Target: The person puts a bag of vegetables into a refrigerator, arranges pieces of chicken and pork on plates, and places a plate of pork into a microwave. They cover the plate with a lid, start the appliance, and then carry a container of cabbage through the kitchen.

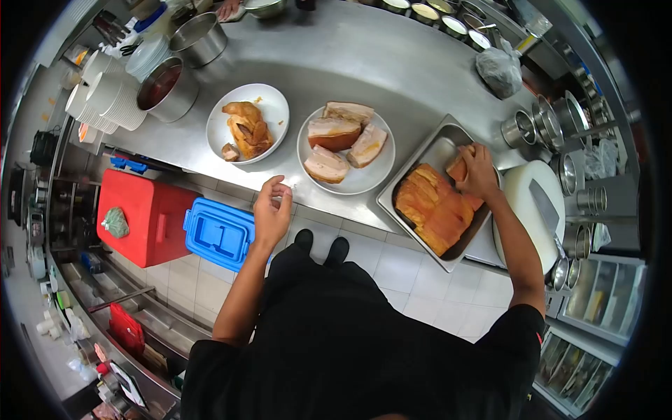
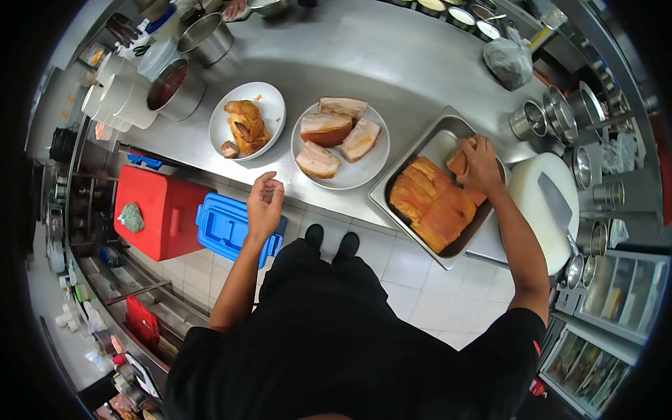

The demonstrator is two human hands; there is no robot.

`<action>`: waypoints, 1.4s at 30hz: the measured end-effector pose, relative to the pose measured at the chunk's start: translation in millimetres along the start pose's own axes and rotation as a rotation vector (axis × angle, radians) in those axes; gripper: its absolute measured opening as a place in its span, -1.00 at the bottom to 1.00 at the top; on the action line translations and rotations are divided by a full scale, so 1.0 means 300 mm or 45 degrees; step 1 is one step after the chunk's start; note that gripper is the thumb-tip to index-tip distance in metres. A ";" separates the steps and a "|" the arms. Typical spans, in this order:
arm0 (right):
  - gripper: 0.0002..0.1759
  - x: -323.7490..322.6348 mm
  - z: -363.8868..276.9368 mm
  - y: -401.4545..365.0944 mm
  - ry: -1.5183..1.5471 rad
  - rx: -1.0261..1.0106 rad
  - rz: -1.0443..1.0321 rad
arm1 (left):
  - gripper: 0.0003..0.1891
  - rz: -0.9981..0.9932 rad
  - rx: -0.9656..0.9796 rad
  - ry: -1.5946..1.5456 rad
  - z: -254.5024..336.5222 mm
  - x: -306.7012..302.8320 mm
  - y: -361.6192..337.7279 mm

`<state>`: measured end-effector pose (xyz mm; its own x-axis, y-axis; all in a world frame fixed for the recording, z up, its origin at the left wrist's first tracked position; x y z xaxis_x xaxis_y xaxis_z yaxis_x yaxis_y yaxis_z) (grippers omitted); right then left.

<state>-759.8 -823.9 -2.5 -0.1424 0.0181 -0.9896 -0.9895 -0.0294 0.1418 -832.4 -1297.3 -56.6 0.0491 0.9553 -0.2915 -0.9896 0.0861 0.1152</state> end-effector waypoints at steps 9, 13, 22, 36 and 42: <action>-0.35 -0.157 -0.101 -0.026 2.250 0.902 0.467 | -0.55 -0.093 0.900 0.381 0.315 0.183 0.213; -0.19 -0.214 -0.375 0.014 3.013 1.185 -0.021 | -0.17 -0.520 0.819 0.852 0.375 0.459 0.281; -0.21 -0.072 -0.672 0.140 3.093 1.669 -0.593 | 0.10 -0.856 0.369 0.989 0.329 0.442 0.408; -0.19 -0.098 -0.751 0.182 0.834 1.025 -0.323 | 0.10 -0.782 0.503 0.872 0.240 0.457 0.441; -0.35 0.068 -0.730 0.175 1.227 1.215 -0.180 | -0.05 -0.895 0.649 0.784 0.216 0.462 0.463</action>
<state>-808.8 -1044.0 -20.2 -0.3531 -0.7468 -0.5636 -0.6833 0.6173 -0.3899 -954.2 -1134.7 -19.6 0.3694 0.3494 -0.8611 -0.5851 0.8073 0.0765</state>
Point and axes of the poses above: each hand's wrist, its own y-axis towards the middle knuckle, its own x-axis out of the palm, z = x × y, the point moved 2 cm from there along y, towards the middle knuckle, and after that the axes turned 3 degrees about z, right-handed, at the moved point
